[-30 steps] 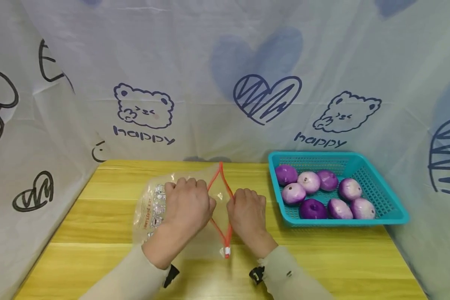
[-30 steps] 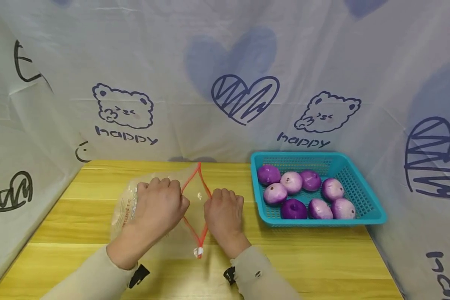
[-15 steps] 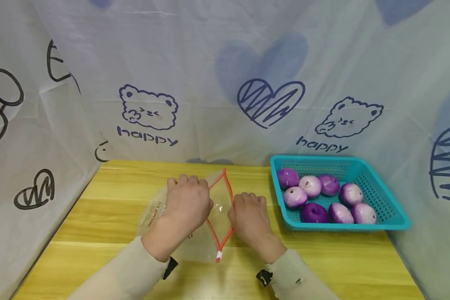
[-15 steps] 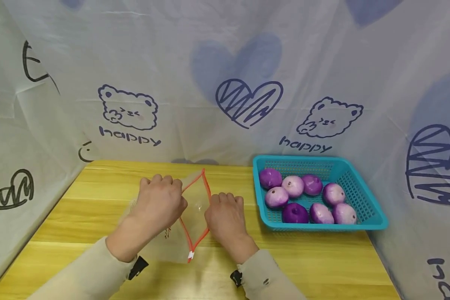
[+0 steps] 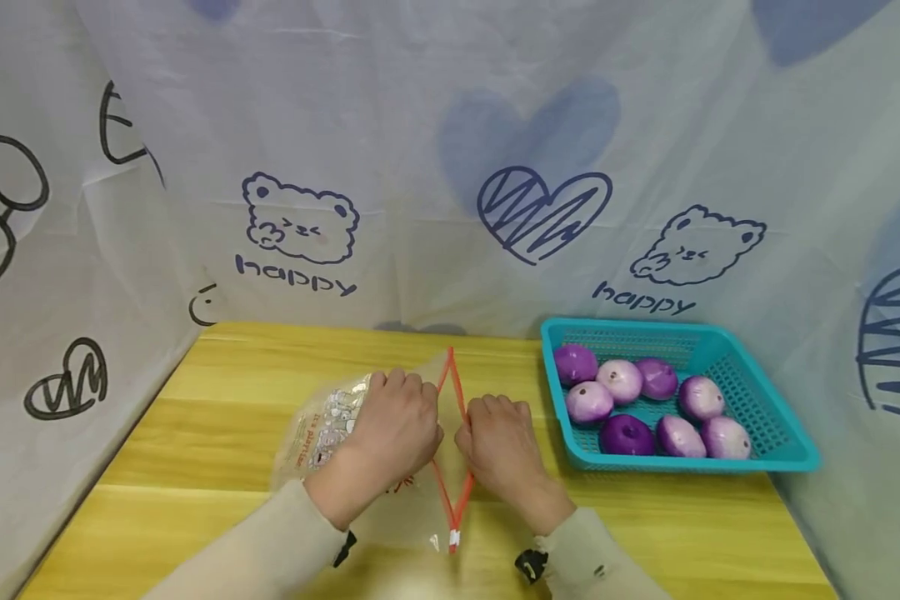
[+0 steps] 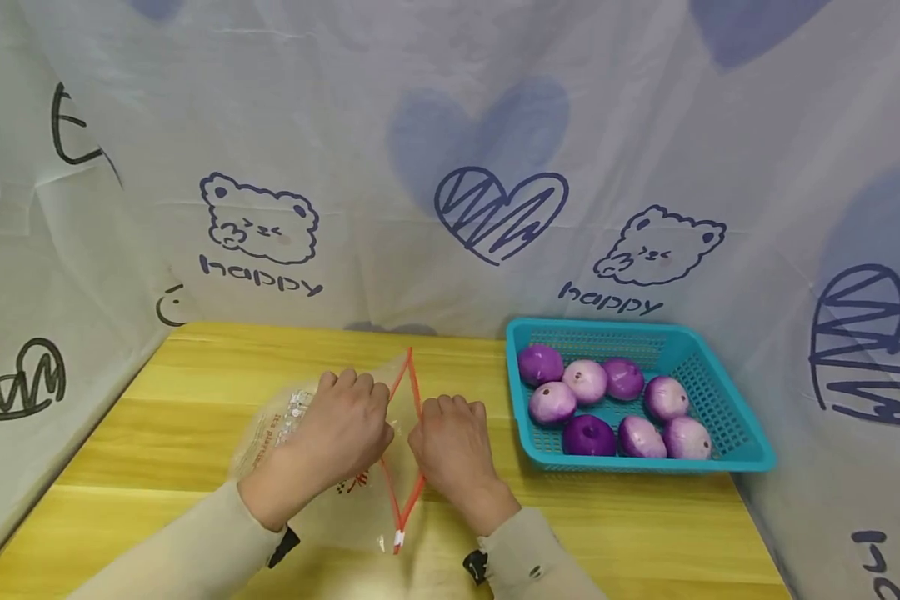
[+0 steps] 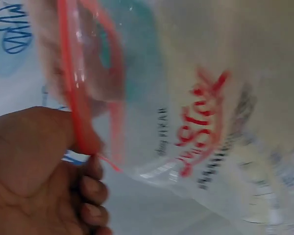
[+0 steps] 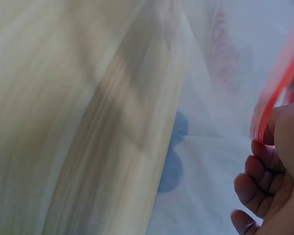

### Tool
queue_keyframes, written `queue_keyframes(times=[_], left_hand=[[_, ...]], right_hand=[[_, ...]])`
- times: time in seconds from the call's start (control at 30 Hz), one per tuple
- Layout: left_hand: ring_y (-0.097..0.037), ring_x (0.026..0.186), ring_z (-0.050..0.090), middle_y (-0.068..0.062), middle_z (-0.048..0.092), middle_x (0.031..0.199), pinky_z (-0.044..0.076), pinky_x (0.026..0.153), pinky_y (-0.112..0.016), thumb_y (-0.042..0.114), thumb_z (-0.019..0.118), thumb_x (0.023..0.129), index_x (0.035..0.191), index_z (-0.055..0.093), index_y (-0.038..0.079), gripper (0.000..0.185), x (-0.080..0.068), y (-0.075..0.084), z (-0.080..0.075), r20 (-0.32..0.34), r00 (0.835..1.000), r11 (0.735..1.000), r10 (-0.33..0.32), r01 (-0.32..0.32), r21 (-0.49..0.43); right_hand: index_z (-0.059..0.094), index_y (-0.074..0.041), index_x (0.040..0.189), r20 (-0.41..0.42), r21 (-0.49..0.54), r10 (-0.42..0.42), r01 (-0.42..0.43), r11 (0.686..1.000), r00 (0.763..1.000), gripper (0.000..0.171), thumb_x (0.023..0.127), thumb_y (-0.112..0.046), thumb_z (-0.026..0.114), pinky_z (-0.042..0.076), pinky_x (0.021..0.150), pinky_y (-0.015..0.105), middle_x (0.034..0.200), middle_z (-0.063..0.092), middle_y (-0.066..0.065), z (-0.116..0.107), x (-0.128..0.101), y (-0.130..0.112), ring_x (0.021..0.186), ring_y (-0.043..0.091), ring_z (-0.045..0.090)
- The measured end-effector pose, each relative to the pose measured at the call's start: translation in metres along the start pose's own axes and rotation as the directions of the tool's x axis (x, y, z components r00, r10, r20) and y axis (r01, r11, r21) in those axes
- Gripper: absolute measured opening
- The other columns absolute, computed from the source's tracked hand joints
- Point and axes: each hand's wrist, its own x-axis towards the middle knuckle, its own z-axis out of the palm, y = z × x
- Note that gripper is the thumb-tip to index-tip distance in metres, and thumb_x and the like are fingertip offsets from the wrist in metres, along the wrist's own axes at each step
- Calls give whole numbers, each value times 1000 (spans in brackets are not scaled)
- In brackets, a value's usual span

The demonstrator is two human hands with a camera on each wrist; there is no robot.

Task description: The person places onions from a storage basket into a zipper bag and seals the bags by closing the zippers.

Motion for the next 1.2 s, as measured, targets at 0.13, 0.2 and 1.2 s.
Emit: queue_keyframes(times=[0.13, 0.2, 1.2], left_hand=[[-22, 67, 43, -1, 42, 69, 34, 64, -35, 25, 71, 87, 77, 54, 10, 25, -3, -6, 21, -33, 999, 999, 20, -22, -44], [-22, 68, 43, 0, 42, 70, 34, 65, -35, 25, 72, 87, 78, 54, 11, 25, -5, -7, 25, -54, 998, 999, 29, -32, -44], [-20, 70, 39, 1, 41, 72, 35, 65, -32, 23, 70, 89, 79, 53, 10, 23, -12, -12, 13, 47, 999, 991, -7, 13, -131]], right_hand=[[51, -11, 72, -15, -8, -6, 6, 1000, 1000, 21, 88, -14, 65, 38, 71, 40, 69, 49, 2, 2, -2, -1, 71, 27, 54], [51, -11, 72, -13, -16, -5, 5, 1000, 1000, 21, 88, -14, 65, 38, 71, 40, 69, 49, 2, 3, -3, 0, 71, 27, 54], [55, -13, 77, 44, -94, -106, 110, 989, 993, 22, 92, -21, 69, 37, 71, 39, 74, 53, 1, 1, -11, 19, 75, 27, 56]])
